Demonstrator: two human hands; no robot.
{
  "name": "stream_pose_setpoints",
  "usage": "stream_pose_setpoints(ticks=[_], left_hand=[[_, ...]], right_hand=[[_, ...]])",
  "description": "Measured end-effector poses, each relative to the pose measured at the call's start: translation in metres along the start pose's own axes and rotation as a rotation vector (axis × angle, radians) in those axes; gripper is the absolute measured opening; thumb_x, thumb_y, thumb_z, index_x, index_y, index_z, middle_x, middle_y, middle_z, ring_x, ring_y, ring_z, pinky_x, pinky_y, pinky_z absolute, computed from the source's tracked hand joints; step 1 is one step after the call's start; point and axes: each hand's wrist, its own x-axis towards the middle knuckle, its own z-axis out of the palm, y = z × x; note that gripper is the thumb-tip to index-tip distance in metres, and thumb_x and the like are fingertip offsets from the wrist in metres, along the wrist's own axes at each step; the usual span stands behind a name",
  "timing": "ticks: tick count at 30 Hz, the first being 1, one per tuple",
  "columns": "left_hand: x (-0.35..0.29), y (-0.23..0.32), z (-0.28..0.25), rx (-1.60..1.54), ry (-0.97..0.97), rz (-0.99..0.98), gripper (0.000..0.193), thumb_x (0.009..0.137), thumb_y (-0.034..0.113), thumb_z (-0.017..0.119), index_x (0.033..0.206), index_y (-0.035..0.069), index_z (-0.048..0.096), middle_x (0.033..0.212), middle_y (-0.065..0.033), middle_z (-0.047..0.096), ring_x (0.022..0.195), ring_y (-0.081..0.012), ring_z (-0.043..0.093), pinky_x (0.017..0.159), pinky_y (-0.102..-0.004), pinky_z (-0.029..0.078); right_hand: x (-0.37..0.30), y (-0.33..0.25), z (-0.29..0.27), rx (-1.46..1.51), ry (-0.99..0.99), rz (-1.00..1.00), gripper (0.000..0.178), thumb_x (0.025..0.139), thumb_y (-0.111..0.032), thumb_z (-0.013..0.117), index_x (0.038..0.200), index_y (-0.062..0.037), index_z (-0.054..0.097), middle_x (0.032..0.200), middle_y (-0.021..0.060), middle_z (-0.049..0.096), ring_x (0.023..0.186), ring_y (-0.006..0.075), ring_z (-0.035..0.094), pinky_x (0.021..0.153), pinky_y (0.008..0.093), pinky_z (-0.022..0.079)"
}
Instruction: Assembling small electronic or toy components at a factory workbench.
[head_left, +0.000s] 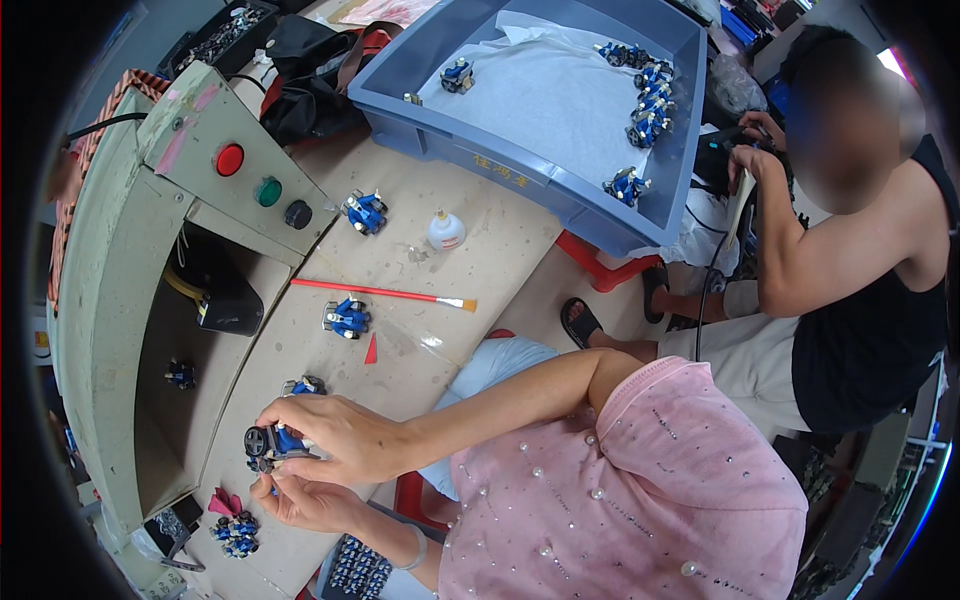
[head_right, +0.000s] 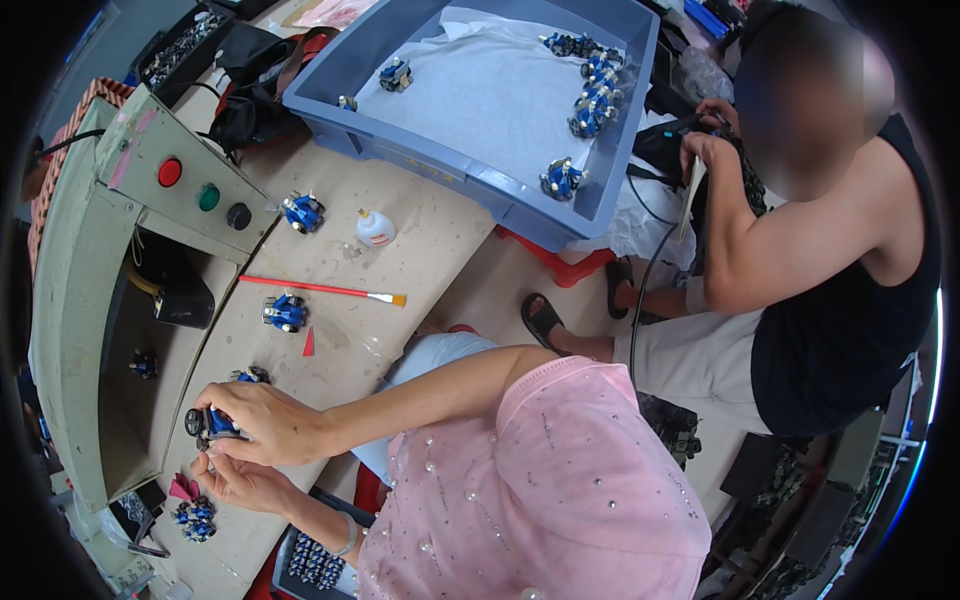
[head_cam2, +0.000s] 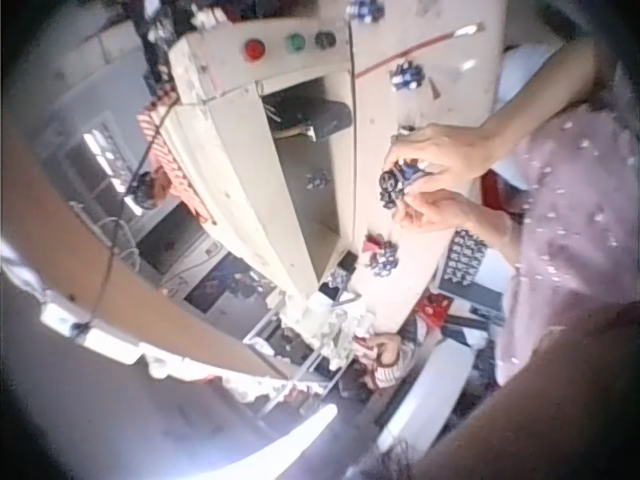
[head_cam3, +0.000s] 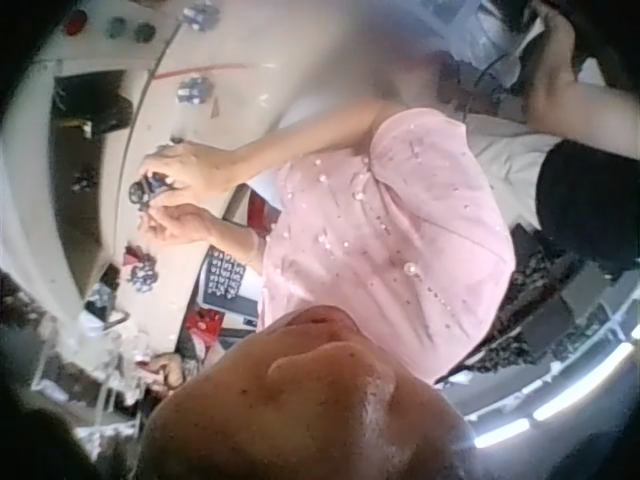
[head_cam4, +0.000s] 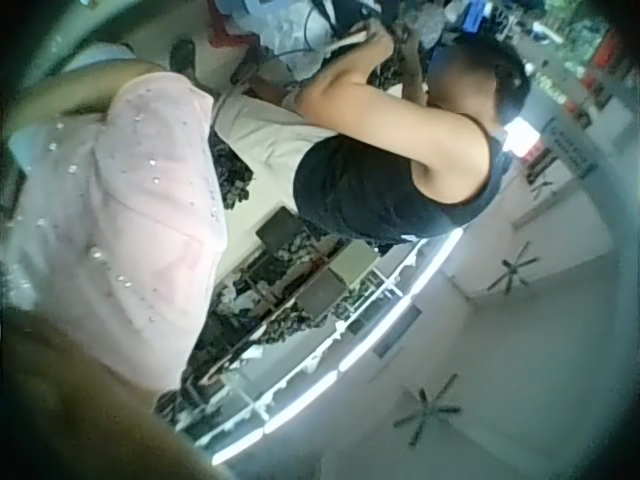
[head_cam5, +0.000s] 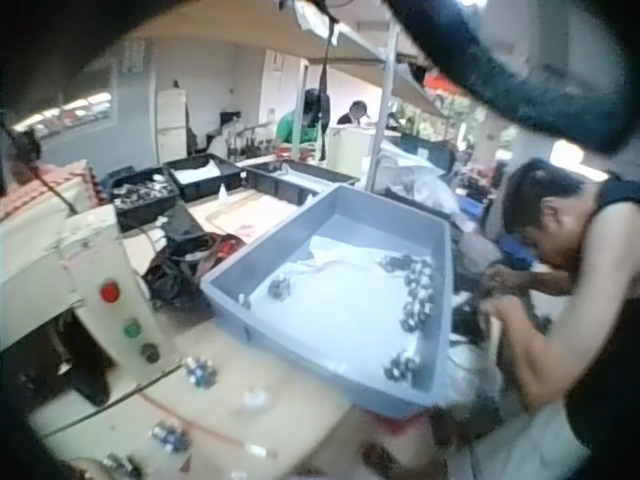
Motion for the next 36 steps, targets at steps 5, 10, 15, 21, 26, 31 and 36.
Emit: stream_pose_setpoints(ticks=[5,10,15,21,26,31,36], left_hand=[[-0.001,-0.002,0.007,0.006,-0.002,-0.018,0.009,0.093,0.005,0.049,0.102,0.004,0.051,0.092,-0.0078,0.058,0.084,-0.0127,0.059,0.073,-0.0245,0.048],[0.005,-0.007,0.01,0.016,0.018,0.01,0.007,0.092,0.005,0.05,0.099,0.003,0.051,0.091,-0.009,0.058,0.081,-0.0141,0.06,0.071,-0.0271,0.05],[-0.007,0.004,-0.005,0.12,0.108,0.107,0.006,0.089,0.004,0.054,0.095,0.003,0.053,0.089,-0.008,0.057,0.079,-0.0132,0.058,0.07,-0.0264,0.05],[-0.007,0.003,0.032,-0.131,0.013,-0.008,0.016,0.082,-0.003,0.065,0.094,-0.001,0.055,0.12,-0.0302,0.055,0.115,-0.0309,0.054,0.094,-0.0376,0.045],[-0.008,0.01,0.017,-0.171,-0.035,0.062,0.013,0.083,-0.006,0.062,0.093,-0.005,0.054,0.12,-0.0341,0.052,0.116,-0.0311,0.053,0.094,-0.0391,0.045],[-0.006,0.007,0.009,-0.197,-0.029,0.078,0.014,0.084,-0.007,0.06,0.095,-0.005,0.052,0.122,-0.0334,0.052,0.118,-0.0304,0.051,0.093,-0.0388,0.046],[-0.005,0.001,0.009,-0.256,-0.016,0.023,0.018,0.085,-0.004,0.061,0.099,-0.002,0.051,0.124,-0.0315,0.051,0.116,-0.0268,0.053,0.093,-0.036,0.046]], right_hand=[[0.001,0.002,-0.003,-0.013,0.017,-0.005,0.043,0.079,-0.016,0.065,0.114,0.0017,0.047,0.104,0.0195,0.058,0.096,0.0357,0.058,0.081,0.0403,0.046],[0.008,0.001,-0.007,-0.015,0.003,0.015,0.042,0.079,-0.015,0.065,0.113,0.002,0.047,0.104,0.0192,0.058,0.097,0.0354,0.058,0.082,0.0394,0.046],[0.005,-0.007,0.006,0.109,-0.091,0.103,0.043,0.08,-0.012,0.065,0.118,0.0019,0.049,0.11,0.0177,0.058,0.103,0.0278,0.059,0.087,0.0338,0.046],[0.005,0.003,-0.007,-0.002,-0.007,0.016,0.044,0.08,-0.004,0.066,0.12,0.0036,0.05,0.111,0.0135,0.059,0.1,0.0177,0.058,0.085,0.03,0.047],[0.0,0.0,0.005,0.055,-0.106,0.051,0.046,0.08,-0.002,0.064,0.122,0.0041,0.047,0.111,0.0136,0.058,0.097,0.0156,0.058,0.084,0.029,0.047],[0.002,0.002,0.011,-0.009,-0.139,0.06,0.046,0.08,-0.004,0.064,0.122,0.0036,0.047,0.111,0.0135,0.058,0.095,0.0164,0.059,0.082,0.0287,0.047],[0.004,0.005,0.012,-0.137,-0.133,0.046,0.045,0.08,-0.005,0.065,0.121,0.003,0.049,0.108,0.0134,0.059,0.093,0.0172,0.059,0.081,0.0286,0.047]])
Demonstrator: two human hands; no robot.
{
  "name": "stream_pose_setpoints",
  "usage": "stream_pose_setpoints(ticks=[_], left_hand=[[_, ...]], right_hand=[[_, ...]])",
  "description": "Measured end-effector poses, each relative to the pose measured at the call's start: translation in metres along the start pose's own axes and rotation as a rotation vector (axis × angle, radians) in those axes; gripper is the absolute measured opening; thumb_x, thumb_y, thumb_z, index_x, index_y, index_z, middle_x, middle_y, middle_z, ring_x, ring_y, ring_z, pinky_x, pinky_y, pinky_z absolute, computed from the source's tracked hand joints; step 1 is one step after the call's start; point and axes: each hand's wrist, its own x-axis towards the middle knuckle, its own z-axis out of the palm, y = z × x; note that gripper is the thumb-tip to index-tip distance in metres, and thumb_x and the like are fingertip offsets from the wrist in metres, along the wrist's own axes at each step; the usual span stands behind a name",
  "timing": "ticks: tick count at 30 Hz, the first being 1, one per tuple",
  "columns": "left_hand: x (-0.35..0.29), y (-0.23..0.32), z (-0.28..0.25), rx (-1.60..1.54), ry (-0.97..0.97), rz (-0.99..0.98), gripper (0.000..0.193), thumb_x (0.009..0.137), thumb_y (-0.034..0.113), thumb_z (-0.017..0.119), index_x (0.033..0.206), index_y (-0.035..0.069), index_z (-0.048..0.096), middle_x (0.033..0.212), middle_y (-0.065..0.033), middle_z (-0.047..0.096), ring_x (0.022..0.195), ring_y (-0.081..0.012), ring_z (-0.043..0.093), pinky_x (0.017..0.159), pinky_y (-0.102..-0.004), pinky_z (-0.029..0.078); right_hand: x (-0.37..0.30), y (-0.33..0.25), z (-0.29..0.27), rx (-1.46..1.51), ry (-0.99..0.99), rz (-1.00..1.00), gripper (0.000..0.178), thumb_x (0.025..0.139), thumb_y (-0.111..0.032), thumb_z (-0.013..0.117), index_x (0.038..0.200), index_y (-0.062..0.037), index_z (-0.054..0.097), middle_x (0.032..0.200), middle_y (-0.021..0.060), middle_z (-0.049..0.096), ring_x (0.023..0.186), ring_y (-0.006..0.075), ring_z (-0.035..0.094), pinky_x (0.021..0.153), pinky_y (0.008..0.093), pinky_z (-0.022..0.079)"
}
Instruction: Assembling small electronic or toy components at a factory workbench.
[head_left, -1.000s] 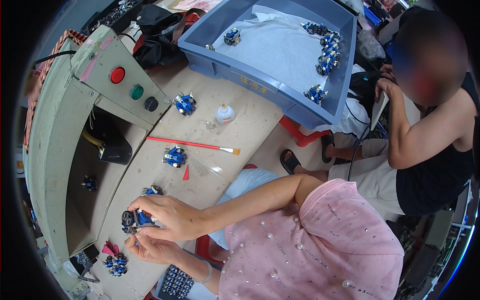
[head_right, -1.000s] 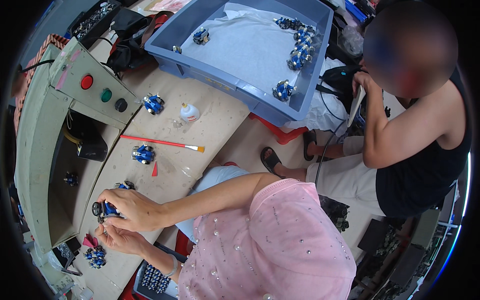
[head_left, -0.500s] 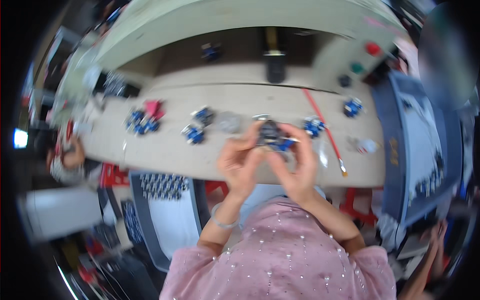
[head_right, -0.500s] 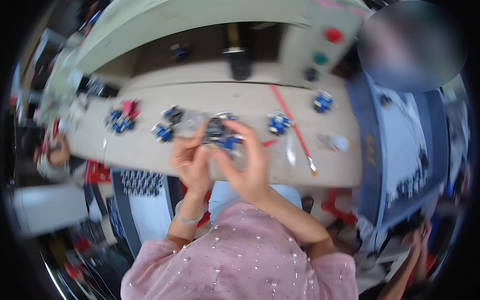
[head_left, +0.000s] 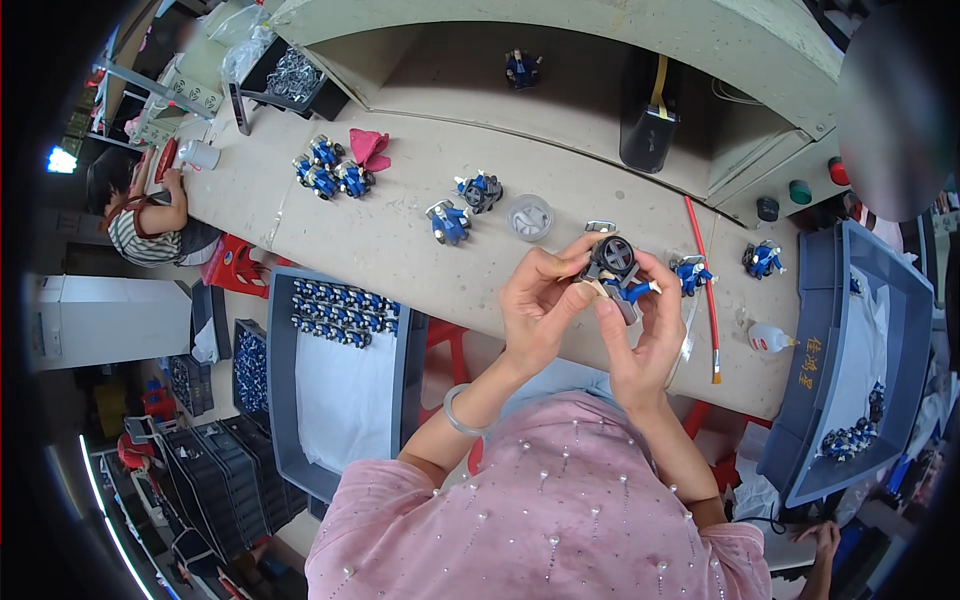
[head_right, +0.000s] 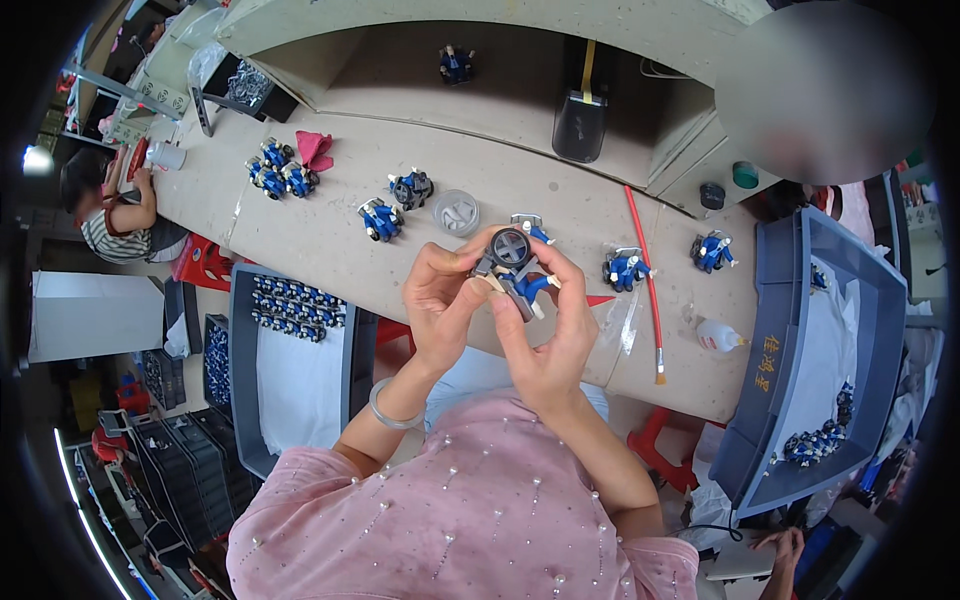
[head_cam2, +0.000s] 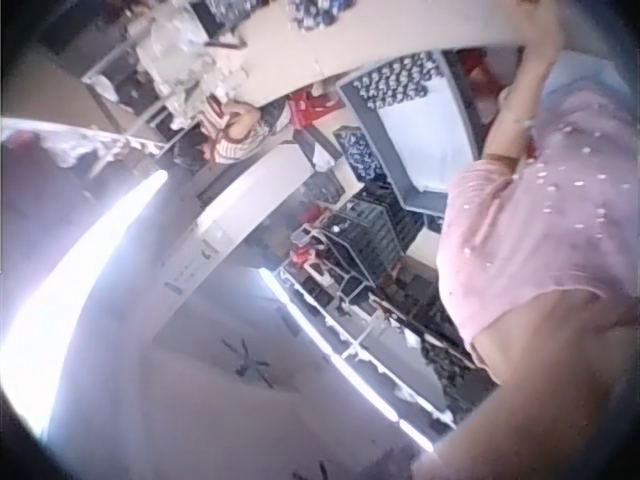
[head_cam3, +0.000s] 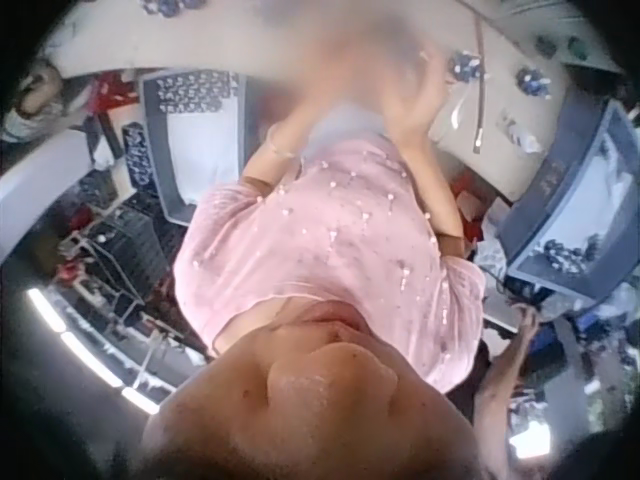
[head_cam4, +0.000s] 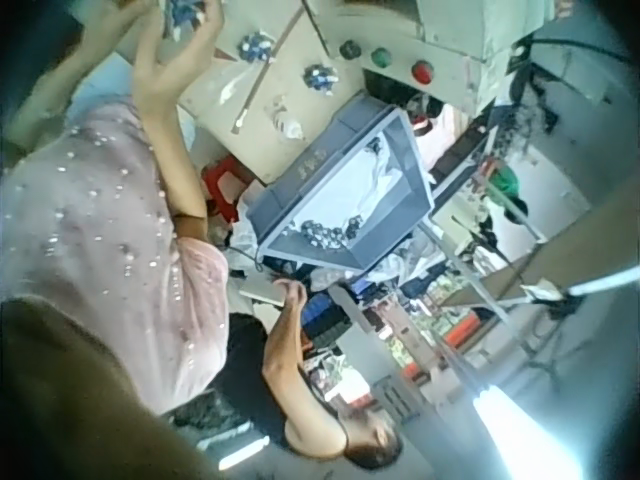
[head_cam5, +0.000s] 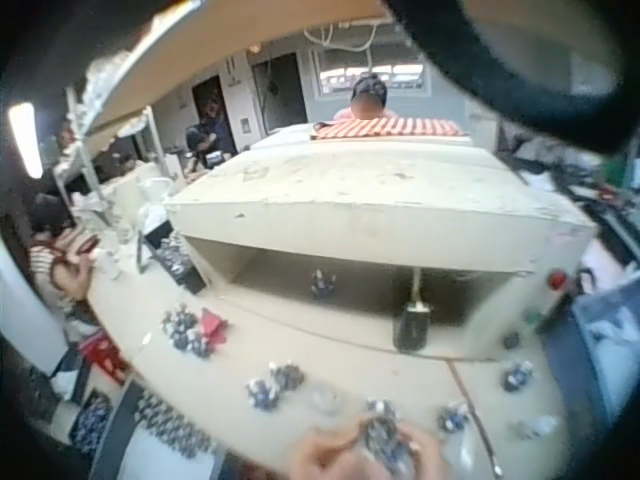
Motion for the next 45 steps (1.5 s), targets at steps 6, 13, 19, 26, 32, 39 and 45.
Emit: stream_pose_setpoints(ticks=[6,13,19,26,32,39,45], left_hand=[[-0.004,0.003,0.0,0.022,0.059,-0.125,0.015,0.091,0.007,0.057,0.103,-0.001,0.051,0.126,-0.0266,0.052,0.107,-0.0194,0.057,0.089,-0.0325,0.048],[-0.011,0.0,0.003,0.04,0.163,-0.156,0.013,0.094,0.011,0.054,0.101,0.0,0.051,0.117,-0.0201,0.058,0.096,-0.0151,0.06,0.081,-0.0309,0.052],[-0.012,0.001,0.003,0.058,0.199,-0.132,0.01,0.094,0.01,0.054,0.097,0.002,0.05,0.111,-0.0172,0.061,0.094,-0.0152,0.061,0.083,-0.0331,0.052],[0.006,0.014,-0.003,0.012,-0.025,0.02,0.014,0.09,0.005,0.058,0.101,-0.001,0.051,0.129,-0.0291,0.048,0.121,-0.0268,0.05,0.099,-0.037,0.041],[0.009,0.02,-0.008,0.349,-0.09,0.076,0.041,0.08,-0.001,0.067,0.113,0.002,0.044,0.126,-0.0273,0.051,0.12,-0.0311,0.051,0.103,-0.0421,0.037],[0.009,0.021,-0.005,0.563,-0.119,0.152,0.055,0.075,0.001,0.072,0.119,0.001,0.04,0.122,-0.0243,0.054,0.118,-0.0306,0.053,0.102,-0.04,0.039],[0.01,0.021,-0.005,0.574,-0.105,0.141,0.058,0.072,0.004,0.075,0.119,0.002,0.041,0.121,-0.0222,0.056,0.117,-0.0294,0.054,0.101,-0.0391,0.04]], right_hand=[[0.004,0.002,0.004,-0.074,0.053,-0.012,0.044,0.078,-0.006,0.067,0.118,0.0028,0.051,0.101,0.0134,0.063,0.089,0.0182,0.061,0.079,0.0301,0.048],[0.006,0.005,0.009,-0.12,0.068,0.005,0.041,0.075,-0.005,0.069,0.111,0.0027,0.053,0.093,0.0141,0.065,0.083,0.0208,0.064,0.075,0.0326,0.051],[0.01,0.004,0.007,-0.114,0.01,-0.004,0.041,0.074,-0.005,0.071,0.111,0.0026,0.053,0.095,0.015,0.064,0.085,0.0211,0.064,0.075,0.0318,0.051],[0.019,0.012,-0.003,0.081,-0.116,-0.143,0.044,0.074,-0.001,0.071,0.115,0.0009,0.053,0.108,0.0146,0.06,0.097,0.0198,0.06,0.084,0.0301,0.048],[0.021,0.029,-0.008,0.165,-0.168,-0.037,0.046,0.077,0.003,0.068,0.12,0.0015,0.05,0.119,0.0135,0.053,0.112,0.0201,0.053,0.092,0.0314,0.044],[0.018,0.035,-0.002,0.456,-0.182,0.177,0.046,0.08,0.003,0.067,0.121,0.002,0.047,0.12,0.0104,0.052,0.112,0.0191,0.052,0.096,0.0332,0.044],[0.018,0.034,-0.001,0.498,-0.215,0.208,0.046,0.082,0.002,0.065,0.123,0.002,0.044,0.123,0.0119,0.051,0.112,0.019,0.053,0.095,0.0323,0.046]])
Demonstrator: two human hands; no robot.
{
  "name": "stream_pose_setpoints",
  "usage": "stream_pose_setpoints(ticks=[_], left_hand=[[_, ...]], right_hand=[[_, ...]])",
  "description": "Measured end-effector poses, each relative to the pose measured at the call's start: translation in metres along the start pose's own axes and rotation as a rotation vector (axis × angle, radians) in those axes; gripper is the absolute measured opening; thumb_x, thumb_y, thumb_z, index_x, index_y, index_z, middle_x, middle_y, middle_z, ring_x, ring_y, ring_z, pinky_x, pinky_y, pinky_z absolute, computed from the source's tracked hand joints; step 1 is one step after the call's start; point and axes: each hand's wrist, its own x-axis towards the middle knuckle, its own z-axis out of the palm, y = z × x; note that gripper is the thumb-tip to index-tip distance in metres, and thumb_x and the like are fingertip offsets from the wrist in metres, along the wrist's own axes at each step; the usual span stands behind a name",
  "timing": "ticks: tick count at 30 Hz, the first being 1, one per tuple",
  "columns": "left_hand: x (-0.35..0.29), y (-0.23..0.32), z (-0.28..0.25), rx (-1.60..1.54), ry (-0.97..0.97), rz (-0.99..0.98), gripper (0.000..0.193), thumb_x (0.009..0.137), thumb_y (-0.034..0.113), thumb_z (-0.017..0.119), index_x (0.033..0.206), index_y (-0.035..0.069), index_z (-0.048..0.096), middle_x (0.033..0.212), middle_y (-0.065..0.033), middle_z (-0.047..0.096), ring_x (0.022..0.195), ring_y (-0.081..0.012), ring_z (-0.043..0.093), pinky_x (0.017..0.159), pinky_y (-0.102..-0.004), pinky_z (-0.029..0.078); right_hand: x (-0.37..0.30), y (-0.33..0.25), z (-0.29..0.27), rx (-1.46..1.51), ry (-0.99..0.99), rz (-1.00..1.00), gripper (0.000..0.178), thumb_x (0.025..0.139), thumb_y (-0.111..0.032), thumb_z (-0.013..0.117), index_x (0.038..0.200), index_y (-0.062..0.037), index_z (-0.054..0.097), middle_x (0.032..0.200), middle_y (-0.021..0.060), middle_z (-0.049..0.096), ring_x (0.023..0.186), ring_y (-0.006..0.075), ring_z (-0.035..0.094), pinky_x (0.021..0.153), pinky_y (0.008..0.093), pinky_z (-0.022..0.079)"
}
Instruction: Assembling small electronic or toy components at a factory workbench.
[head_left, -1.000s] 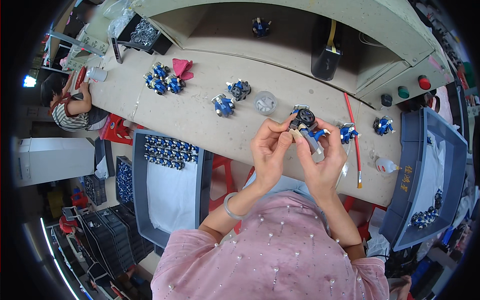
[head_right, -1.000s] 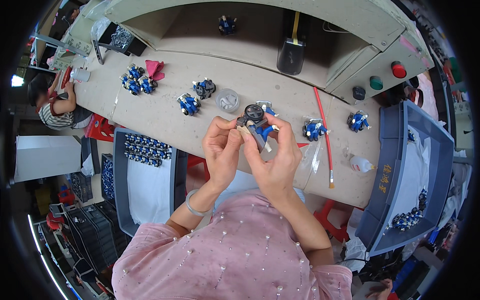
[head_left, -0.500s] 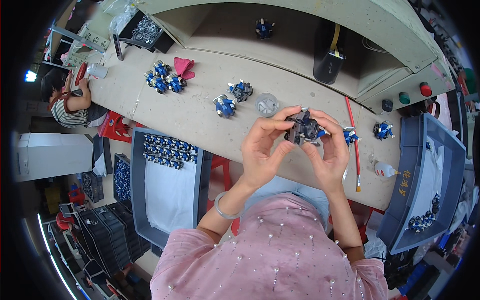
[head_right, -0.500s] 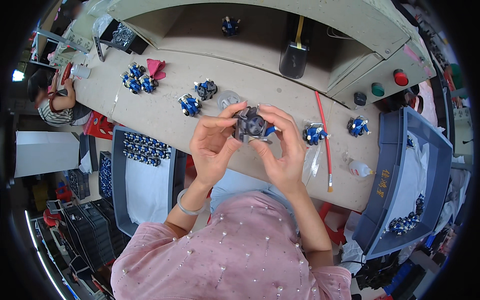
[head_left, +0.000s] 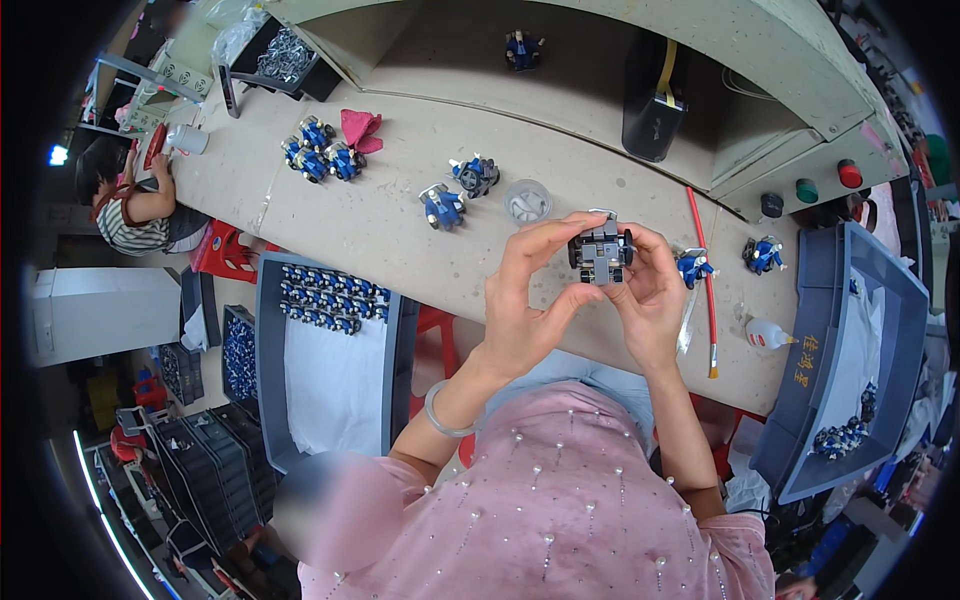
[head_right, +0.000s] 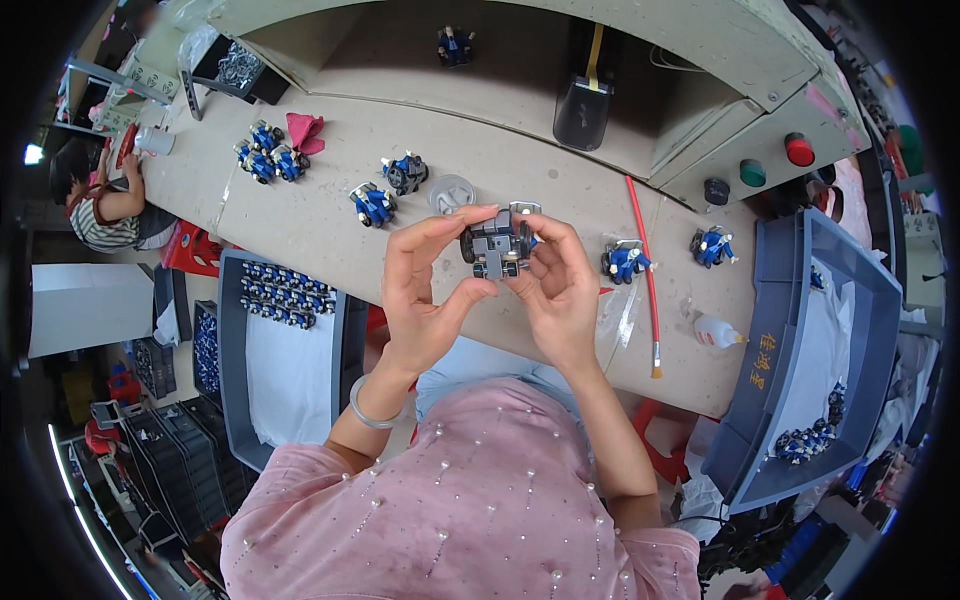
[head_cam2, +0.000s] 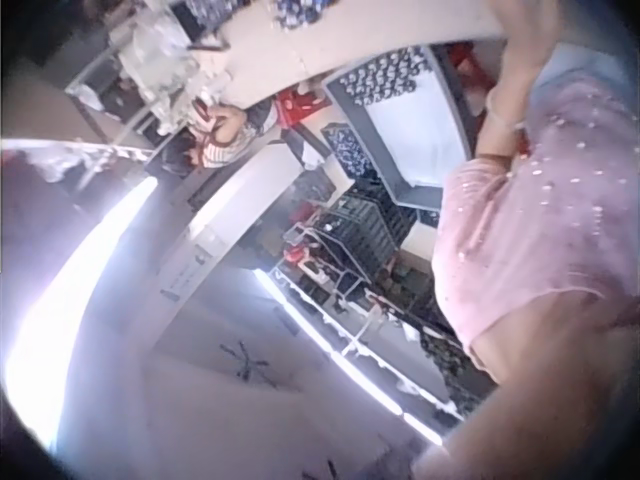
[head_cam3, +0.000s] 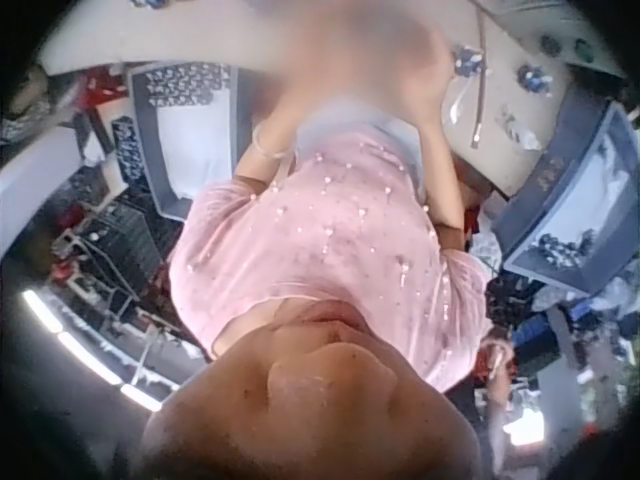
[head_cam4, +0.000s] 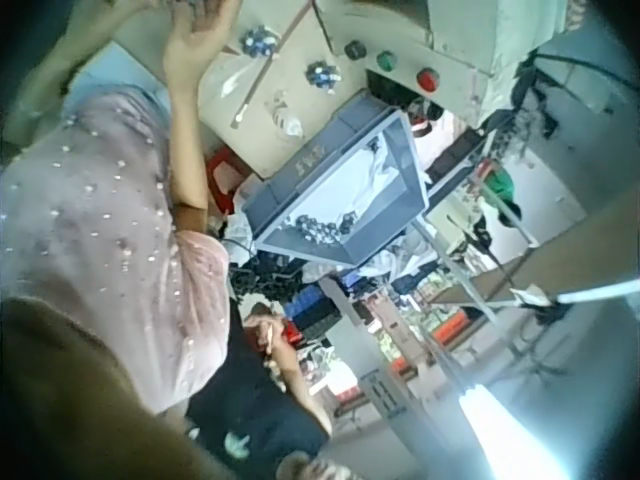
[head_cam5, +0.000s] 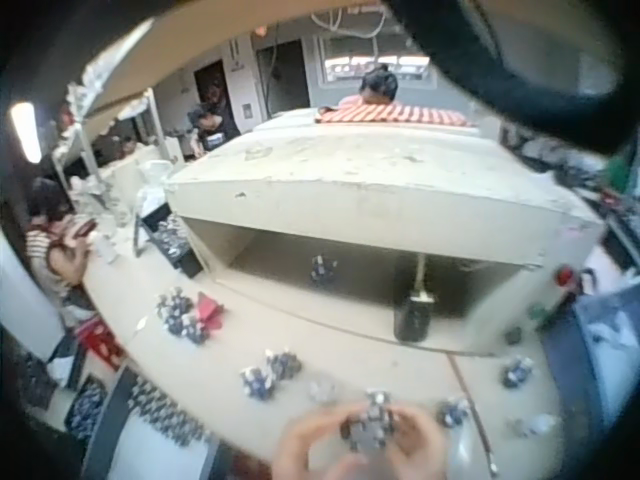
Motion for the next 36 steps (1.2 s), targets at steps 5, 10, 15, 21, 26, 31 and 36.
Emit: stream_pose_setpoints(ticks=[5,10,15,21,26,31,36], left_hand=[[0.002,0.0,-0.001,-0.01,0.013,0.02,0.055,0.073,0.001,0.073,0.12,0.0,0.044,0.122,-0.0187,0.055,0.116,-0.0294,0.054,0.1,-0.0387,0.043],[0.001,0.001,0.0,-0.006,0.018,0.003,0.058,0.072,0.004,0.075,0.12,0.001,0.042,0.121,-0.0199,0.056,0.116,-0.029,0.054,0.1,-0.0379,0.042],[-0.003,0.002,-0.002,-0.014,0.004,-0.026,0.061,0.071,0.005,0.077,0.12,0.002,0.041,0.121,-0.0209,0.057,0.116,-0.0283,0.054,0.1,-0.0369,0.04],[-0.008,0.003,-0.005,0.046,0.008,-0.055,0.055,0.073,0.001,0.074,0.12,0.0,0.044,0.124,-0.0192,0.054,0.117,-0.0267,0.052,0.101,-0.0378,0.039],[-0.002,0.008,-0.01,0.079,-0.096,-0.321,0.067,0.075,0.0,0.072,0.133,-0.003,0.039,0.127,-0.0188,0.052,0.115,-0.0241,0.052,0.098,-0.0336,0.042],[0.016,0.005,0.011,-0.092,-0.124,-0.344,0.062,0.077,-0.006,0.065,0.133,-0.004,0.04,0.123,-0.0162,0.053,0.112,-0.0216,0.054,0.095,-0.0315,0.043],[-0.006,0.003,-0.012,-0.152,0.02,-0.414,0.055,0.08,-0.007,0.054,0.133,-0.005,0.039,0.123,-0.0162,0.052,0.114,-0.022,0.052,0.099,-0.032,0.039]], right_hand=[[0.001,0.0,0.0,0.012,-0.017,-0.004,0.046,0.083,0.003,0.064,0.124,0.0022,0.043,0.124,0.013,0.051,0.111,0.0191,0.053,0.092,0.0313,0.047],[0.002,0.0,-0.001,0.012,-0.023,-0.007,0.045,0.083,0.003,0.064,0.124,0.0021,0.043,0.123,0.0129,0.051,0.111,0.0189,0.053,0.091,0.0304,0.048],[-0.001,-0.002,0.0,0.01,-0.017,-0.008,0.045,0.083,0.006,0.062,0.123,0.0022,0.043,0.122,0.0127,0.052,0.11,0.0186,0.054,0.09,0.0298,0.048],[-0.007,0.002,-0.001,-0.144,0.015,-0.012,0.048,0.077,0.008,0.062,0.123,-0.0001,0.049,0.12,0.0095,0.054,0.103,0.0152,0.057,0.087,0.0293,0.048],[-0.001,-0.033,0.003,-0.664,-0.088,-0.168,0.052,0.077,0.002,0.064,0.125,-0.0001,0.046,0.116,0.0161,0.055,0.096,0.0261,0.061,0.082,0.0338,0.05],[0.009,-0.061,-0.008,-0.73,-0.084,-0.198,0.056,0.077,-0.002,0.066,0.127,-0.0006,0.043,0.113,0.0147,0.056,0.092,0.0273,0.061,0.078,0.035,0.051],[-0.01,-0.136,-0.009,-0.799,0.003,-0.19,0.052,0.076,-0.005,0.07,0.124,0.0004,0.05,0.105,0.0118,0.06,0.088,0.0209,0.061,0.077,0.0301,0.05]])
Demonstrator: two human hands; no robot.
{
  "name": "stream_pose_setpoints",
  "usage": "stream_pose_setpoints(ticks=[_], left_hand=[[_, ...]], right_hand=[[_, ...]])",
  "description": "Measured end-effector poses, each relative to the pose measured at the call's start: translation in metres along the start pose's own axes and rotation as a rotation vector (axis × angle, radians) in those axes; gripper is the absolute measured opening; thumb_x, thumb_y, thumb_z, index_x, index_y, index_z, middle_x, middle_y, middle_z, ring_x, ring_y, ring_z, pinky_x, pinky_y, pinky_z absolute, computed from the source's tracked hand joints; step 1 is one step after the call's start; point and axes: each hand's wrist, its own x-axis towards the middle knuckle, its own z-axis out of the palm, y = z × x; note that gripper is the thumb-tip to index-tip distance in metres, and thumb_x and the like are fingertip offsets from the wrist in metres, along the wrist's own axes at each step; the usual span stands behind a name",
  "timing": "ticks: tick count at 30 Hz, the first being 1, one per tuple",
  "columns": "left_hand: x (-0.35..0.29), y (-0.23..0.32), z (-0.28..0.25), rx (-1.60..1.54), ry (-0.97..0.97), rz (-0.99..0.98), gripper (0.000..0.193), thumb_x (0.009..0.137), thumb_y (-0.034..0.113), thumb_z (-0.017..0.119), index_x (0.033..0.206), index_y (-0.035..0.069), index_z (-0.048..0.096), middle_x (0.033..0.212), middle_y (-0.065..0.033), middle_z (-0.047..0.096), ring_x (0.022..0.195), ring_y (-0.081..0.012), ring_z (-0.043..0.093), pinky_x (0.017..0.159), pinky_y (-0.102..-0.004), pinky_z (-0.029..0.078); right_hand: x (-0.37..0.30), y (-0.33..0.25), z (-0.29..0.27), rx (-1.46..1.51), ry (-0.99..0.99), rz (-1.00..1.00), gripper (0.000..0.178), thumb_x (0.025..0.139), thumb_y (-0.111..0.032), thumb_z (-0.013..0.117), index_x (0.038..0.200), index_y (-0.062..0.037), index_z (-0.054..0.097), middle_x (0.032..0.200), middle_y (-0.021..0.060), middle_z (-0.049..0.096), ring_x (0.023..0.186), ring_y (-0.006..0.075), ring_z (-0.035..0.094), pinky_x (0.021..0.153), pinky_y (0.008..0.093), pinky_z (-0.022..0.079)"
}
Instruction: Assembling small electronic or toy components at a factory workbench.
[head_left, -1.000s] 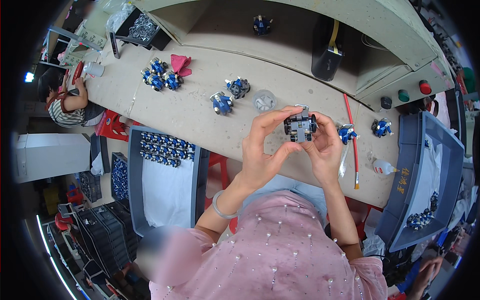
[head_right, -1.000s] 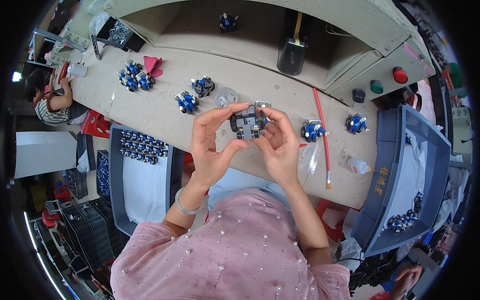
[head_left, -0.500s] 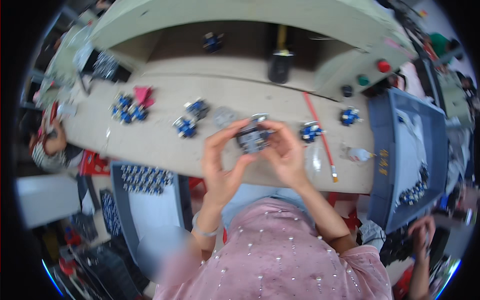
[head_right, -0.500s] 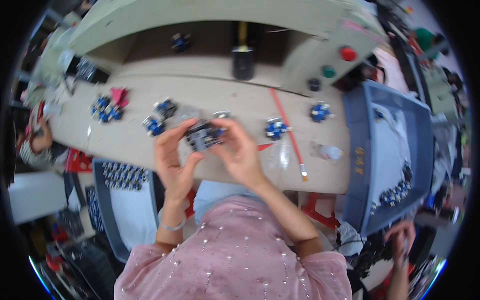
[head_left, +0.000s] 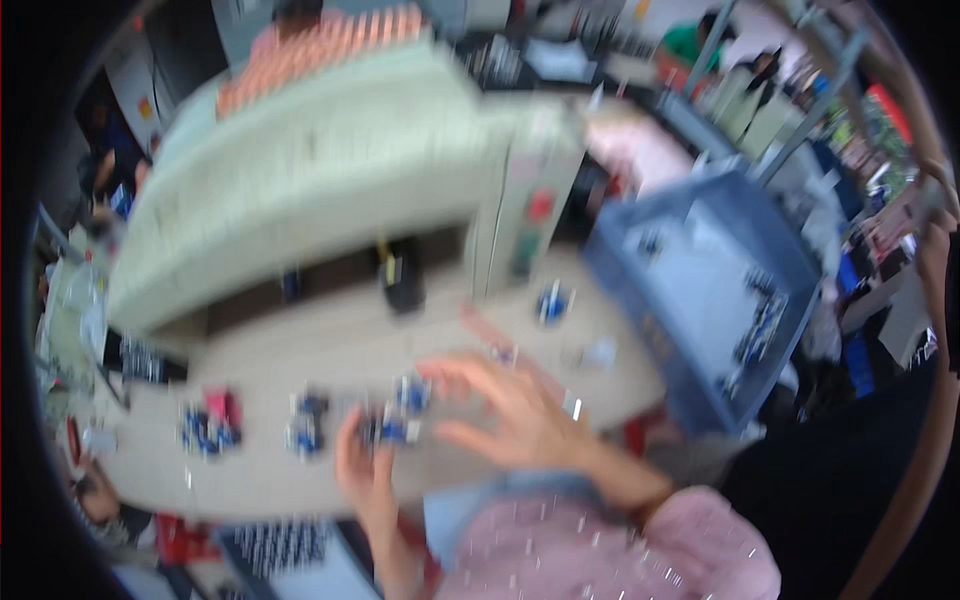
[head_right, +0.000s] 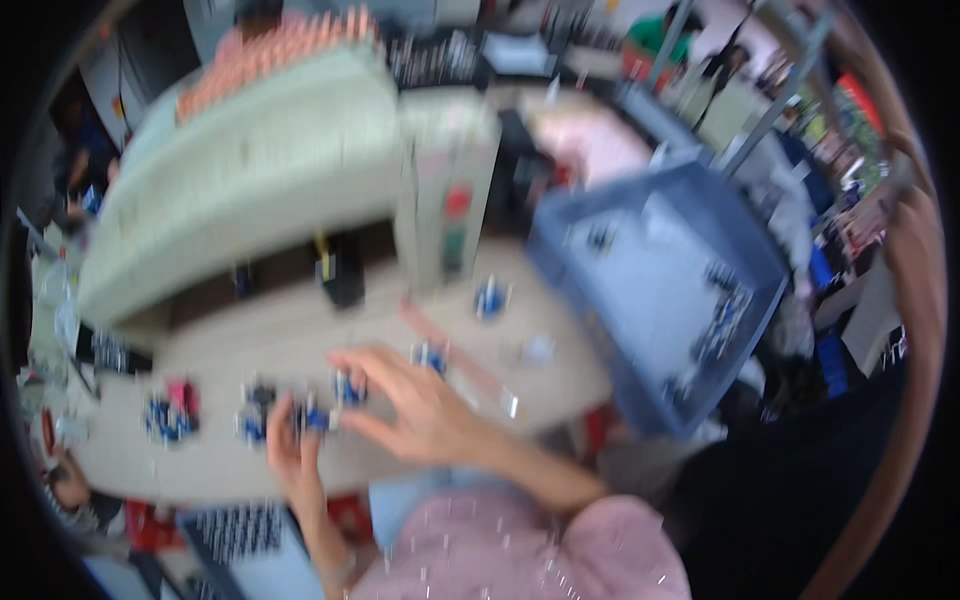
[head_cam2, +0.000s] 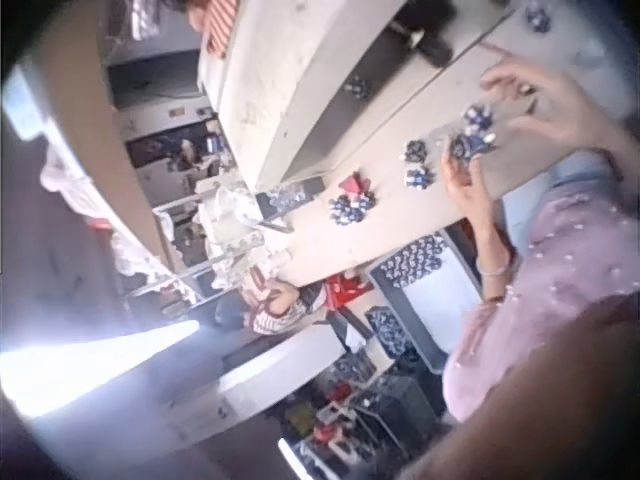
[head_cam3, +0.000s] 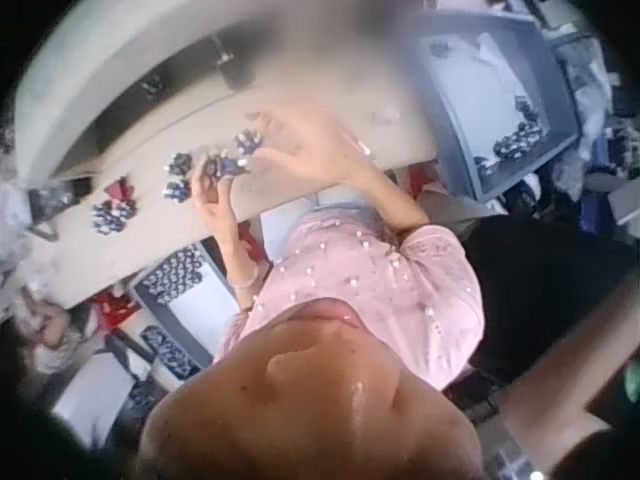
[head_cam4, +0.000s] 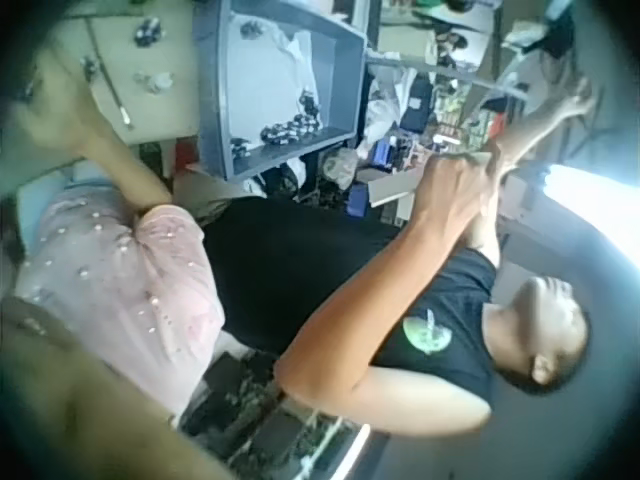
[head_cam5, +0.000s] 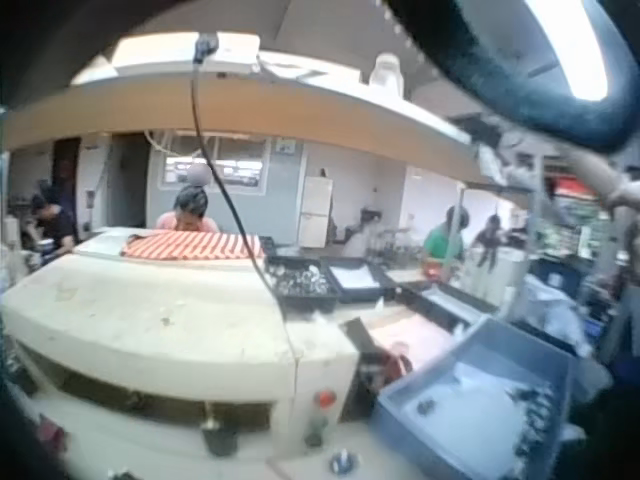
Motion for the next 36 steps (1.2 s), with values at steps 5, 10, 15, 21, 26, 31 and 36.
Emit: stream_pose_setpoints(ticks=[5,10,15,21,26,31,36], left_hand=[[0.005,-0.001,-0.006,-0.138,-0.03,-0.009,0.043,0.089,0.005,0.054,0.131,0.001,0.043,0.116,-0.0146,0.055,0.104,-0.022,0.057,0.087,-0.034,0.051],[-0.001,0.004,-0.001,-0.483,-0.046,-0.002,0.042,0.088,0.0,0.058,0.125,-0.001,0.039,0.12,-0.0132,0.05,0.107,-0.0226,0.053,0.09,-0.0414,0.051],[0.001,0.027,0.035,-0.547,0.054,-0.031,0.04,0.087,0.006,0.059,0.122,0.007,0.038,0.125,-0.015,0.046,0.111,-0.0333,0.055,0.093,-0.0487,0.049],[0.015,0.006,0.042,-0.54,0.13,0.039,0.044,0.083,-0.001,0.064,0.119,0.003,0.039,0.121,-0.012,0.047,0.11,-0.0194,0.051,0.089,-0.0309,0.049],[0.0,0.003,0.011,-0.574,0.091,-0.091,0.057,0.083,0.0,0.065,0.133,0.001,0.037,0.124,-0.0112,0.044,0.117,-0.0194,0.046,0.096,-0.0319,0.043],[-0.004,-0.017,-0.003,-0.457,0.066,0.008,0.065,0.083,0.001,0.065,0.139,0.001,0.033,0.13,-0.0105,0.039,0.121,-0.0196,0.043,0.095,-0.0326,0.045],[-0.005,-0.018,-0.008,-0.56,-0.006,-0.032,0.062,0.087,0.003,0.061,0.14,0.001,0.03,0.133,-0.0102,0.039,0.12,-0.0206,0.046,0.094,-0.0326,0.046]], right_hand=[[-0.004,0.001,-0.052,0.13,0.349,0.006,0.032,0.082,0.0,0.063,0.114,0.0022,0.058,0.1,0.0093,0.064,0.089,0.0132,0.061,0.079,0.0255,0.048],[-0.01,-0.005,-0.04,0.078,0.391,-0.012,0.028,0.083,-0.002,0.063,0.11,0.0018,0.059,0.098,0.0088,0.065,0.085,0.0112,0.061,0.075,0.0239,0.048],[-0.004,-0.005,-0.012,0.176,0.148,0.051,0.026,0.082,-0.002,0.065,0.108,0.002,0.061,0.096,0.0071,0.063,0.078,0.0091,0.059,0.067,0.0226,0.049],[0.012,0.029,0.041,0.156,0.116,0.032,0.023,0.076,0.004,0.068,0.098,0.0051,0.063,0.095,0.0087,0.062,0.079,0.0124,0.059,0.071,0.0229,0.048],[0.02,0.041,0.082,0.349,-0.002,0.148,0.018,0.078,0.003,0.068,0.095,0.0049,0.062,0.091,0.0074,0.062,0.081,0.0121,0.059,0.074,0.0228,0.047],[0.023,0.044,0.099,0.319,-0.012,0.12,0.019,0.08,0.003,0.067,0.097,0.0038,0.06,0.09,0.0062,0.062,0.082,0.012,0.059,0.074,0.0232,0.048],[0.025,0.055,0.102,0.293,0.057,0.107,0.014,0.08,0.003,0.066,0.093,0.0037,0.061,0.087,0.0065,0.062,0.08,0.012,0.06,0.073,0.0237,0.048]])
